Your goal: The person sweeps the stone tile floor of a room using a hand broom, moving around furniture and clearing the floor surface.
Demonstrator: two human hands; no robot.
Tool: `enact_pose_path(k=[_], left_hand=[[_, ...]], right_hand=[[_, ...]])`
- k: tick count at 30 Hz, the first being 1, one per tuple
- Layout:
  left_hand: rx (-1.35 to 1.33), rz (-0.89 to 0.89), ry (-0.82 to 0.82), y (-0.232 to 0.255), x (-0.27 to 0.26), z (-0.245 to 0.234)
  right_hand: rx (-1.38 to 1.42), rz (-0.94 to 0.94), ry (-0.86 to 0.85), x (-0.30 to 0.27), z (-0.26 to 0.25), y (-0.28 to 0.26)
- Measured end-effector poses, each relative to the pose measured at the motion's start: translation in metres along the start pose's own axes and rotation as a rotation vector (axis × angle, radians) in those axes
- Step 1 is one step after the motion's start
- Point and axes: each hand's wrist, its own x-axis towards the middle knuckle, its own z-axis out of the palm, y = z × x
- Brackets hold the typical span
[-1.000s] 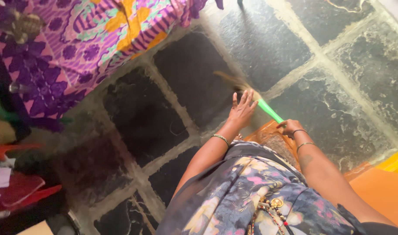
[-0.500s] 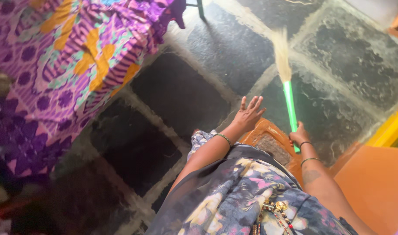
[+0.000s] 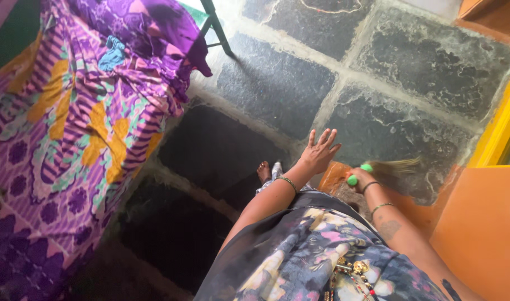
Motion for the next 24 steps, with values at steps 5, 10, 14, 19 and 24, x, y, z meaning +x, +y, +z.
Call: enact_pose_path(k=[5, 10, 14, 19, 24], left_hand=[[-0.065, 0.026, 0.036, -0.04, 0.009, -0.01], [-0.031, 0.05, 0.029, -0.066, 0.022, -0.011], [-0.06, 0.115, 0.083, -0.083, 0.032, -0.013], [-0.012, 0.158, 0.005, -0.101, 0.049, -0.027], [0.01, 0.225, 0.015, -0.102, 0.057, -0.022]], right_hand=[[-1.452, -0.857, -0.219, 0.074, 0.025, -0.002], [-1.398, -1.529, -0.137, 0.135, 0.047, -0.031], [-0.05, -0.369, -0.109, 0.135, 0.065, -0.053], [0.062, -0.482, 0.005, 0.117, 0.055, -0.055], [0.191, -0.436, 0.245, 0.114, 0.042, -0.044]])
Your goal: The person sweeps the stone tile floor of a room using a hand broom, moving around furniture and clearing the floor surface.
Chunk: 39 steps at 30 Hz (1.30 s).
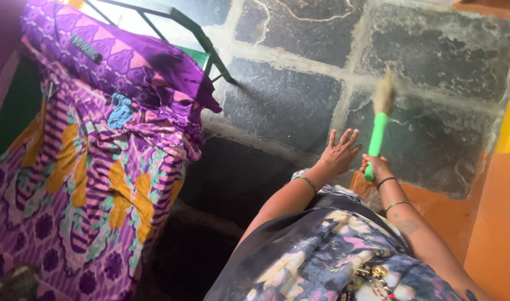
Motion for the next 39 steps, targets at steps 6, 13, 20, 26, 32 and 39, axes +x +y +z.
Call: enact_pose_path(k=[6, 13, 20, 26, 32, 39], left_hand=[[-0.023, 0.042, 0.037, -0.006, 0.01, -0.013], [-0.013, 0.028, -0.01, -0.025, 0.035, -0.021], [0.038, -0.018, 0.063, -0.037, 0.087, -0.011], [0.041, -0.016, 0.002, -0.028, 0.129, -0.031], [0.047, 0.031, -0.078, -0.012, 0.161, -0.035], [0.03, 0.069, -0.033, -0.001, 0.183, -0.023]], right_hand=[[0.208, 0.239, 0.143, -0.043, 0.019, -0.045], [0.439, 0.486, -0.116, -0.035, 0.04, -0.064], [-0.197, 0.239, -0.239, 0.075, 0.012, -0.038], [-0.131, 0.062, -0.195, 0.092, 0.006, -0.093], [-0.029, -0.094, -0.086, 0.104, -0.028, -0.107], [0.137, 0.025, 0.172, 0.135, -0.088, -0.099]])
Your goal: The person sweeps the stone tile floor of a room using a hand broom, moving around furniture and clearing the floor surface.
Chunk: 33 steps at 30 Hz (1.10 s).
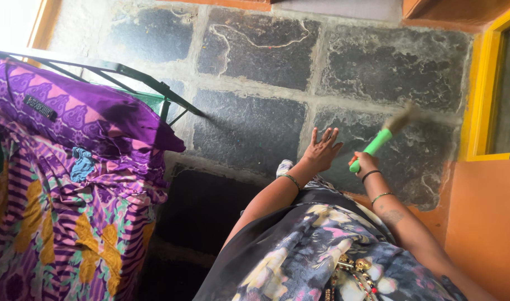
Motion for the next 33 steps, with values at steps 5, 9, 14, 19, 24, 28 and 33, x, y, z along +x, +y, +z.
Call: enact_pose_path(k=[5, 9, 14, 19, 24, 28, 33], left_hand=[[-0.005, -0.043, -0.049, -0.003, 0.009, -0.002], [0.003, -0.079, -0.062, -0.002, 0.024, -0.01], [-0.018, -0.102, -0.078, 0.007, 0.046, -0.018], [-0.017, -0.095, -0.042, 0.021, 0.074, -0.013], [0.009, -0.03, -0.062, 0.04, 0.097, -0.007], [0.034, 0.021, -0.045, 0.046, 0.113, -0.007], [0.054, 0.067, -0.077, 0.054, 0.109, -0.008]], right_hand=[[0.056, 0.204, -0.04, -0.011, -0.002, -0.029], [-0.088, 0.273, -0.2, 0.003, 0.006, -0.025], [-0.466, 0.264, -0.437, 0.012, 0.024, -0.024], [-0.288, 0.054, -0.387, 0.02, 0.015, -0.049], [-0.237, -0.052, -0.339, 0.034, -0.019, -0.065], [-0.115, -0.137, -0.188, 0.032, -0.043, -0.075], [0.042, -0.17, -0.023, 0.035, -0.074, -0.075]])
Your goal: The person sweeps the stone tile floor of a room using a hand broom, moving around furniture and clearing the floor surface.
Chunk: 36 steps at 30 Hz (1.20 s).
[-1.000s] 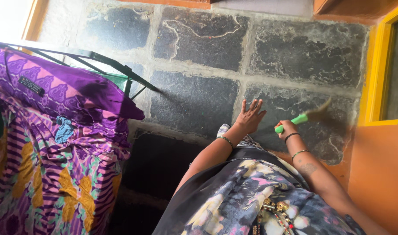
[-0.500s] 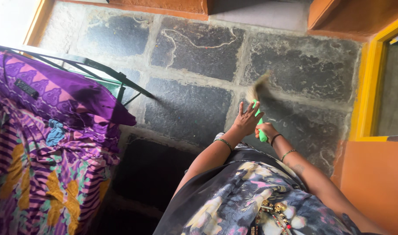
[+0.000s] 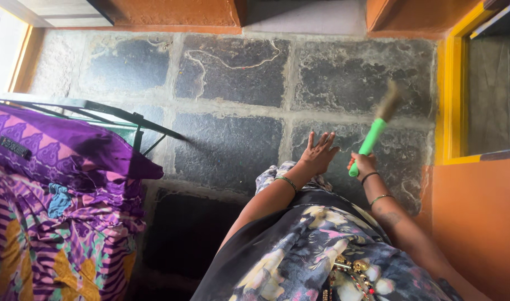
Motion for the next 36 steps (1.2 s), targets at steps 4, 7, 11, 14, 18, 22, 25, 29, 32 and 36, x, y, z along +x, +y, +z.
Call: enact_pose_path(k=[4, 7, 11, 14, 18, 22, 25, 29, 32, 36], left_hand=[[-0.05, -0.001, -0.085, -0.005, 0.004, -0.009], [-0.019, 0.023, -0.067, -0.009, 0.014, -0.003], [-0.022, 0.063, 0.01, -0.019, 0.027, 0.009], [-0.032, 0.051, -0.023, -0.032, 0.03, 0.009], [-0.03, 0.019, -0.032, -0.061, 0.03, -0.001], [-0.059, 0.009, -0.078, -0.086, 0.036, -0.01], [-0.095, 0.03, -0.088, -0.096, 0.042, -0.014], [-0.099, 0.044, -0.081, -0.106, 0.053, -0.023], [-0.073, 0.091, -0.078, -0.105, 0.061, -0.026], [-0.063, 0.132, -0.104, -0.105, 0.065, -0.027]], right_hand=[[0.222, 0.187, 0.266, 0.013, -0.022, 0.015], [0.234, 0.297, 0.207, -0.012, -0.013, -0.011], [0.275, 0.309, 0.043, -0.028, 0.009, -0.025], [0.087, 0.374, 0.029, -0.012, 0.036, -0.004], [-0.348, 0.267, -0.153, 0.029, 0.061, 0.028], [-0.4, 0.201, -0.312, 0.041, 0.095, 0.005], [-0.427, 0.213, -0.246, 0.047, 0.102, -0.005], [-0.479, 0.156, -0.211, 0.042, 0.09, -0.02], [-0.458, 0.123, -0.138, 0.037, 0.084, -0.03], [-0.399, 0.093, 0.038, 0.034, 0.079, -0.039]])
